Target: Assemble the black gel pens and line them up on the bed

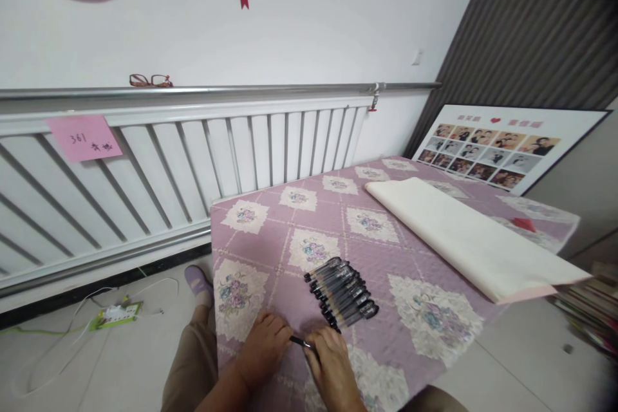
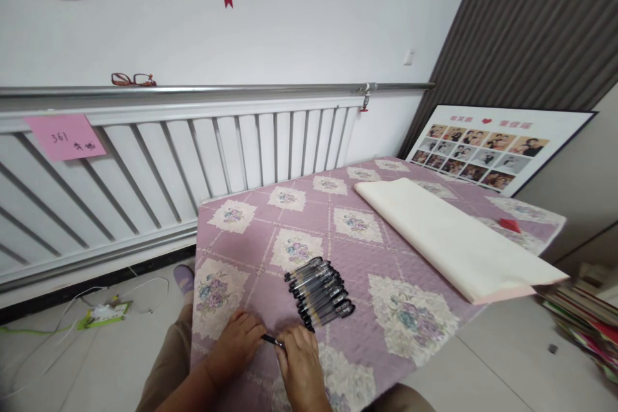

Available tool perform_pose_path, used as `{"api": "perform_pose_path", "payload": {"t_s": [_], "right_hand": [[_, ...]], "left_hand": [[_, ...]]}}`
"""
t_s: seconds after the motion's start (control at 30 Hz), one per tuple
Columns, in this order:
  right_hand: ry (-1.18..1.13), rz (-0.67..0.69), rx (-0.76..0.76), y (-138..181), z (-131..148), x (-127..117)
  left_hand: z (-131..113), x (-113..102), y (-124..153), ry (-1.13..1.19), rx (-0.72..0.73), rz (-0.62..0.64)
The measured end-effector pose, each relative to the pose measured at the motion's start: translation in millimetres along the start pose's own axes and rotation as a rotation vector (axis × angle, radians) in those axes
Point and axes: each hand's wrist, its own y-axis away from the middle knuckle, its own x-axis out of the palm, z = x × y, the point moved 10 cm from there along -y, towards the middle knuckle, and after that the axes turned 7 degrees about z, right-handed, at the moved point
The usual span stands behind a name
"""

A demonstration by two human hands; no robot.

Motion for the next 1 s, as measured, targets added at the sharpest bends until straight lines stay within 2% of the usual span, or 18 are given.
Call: {"api": "perform_pose_path", "payload": {"t_s": [0.47, 0.77, 1.0], "right_hand": [[-0.048, -0.019, -0.003, 0.3, -1.2, 1.2], [-0.015, 0.015, 0.001, -2.7, 2.0, -2.8], [-0.053, -0.063, -0.005, -0.7, 0.2, -4.7]], "left_hand": [[0.9, 0.9, -1.5, 0.011, -0.015, 0.038], [-0.2, 0.8, -1.0, -0.013, -0.010, 0.049], [-0.4, 3.2, -1.3, -0.025, 0.006, 0.055]]}}
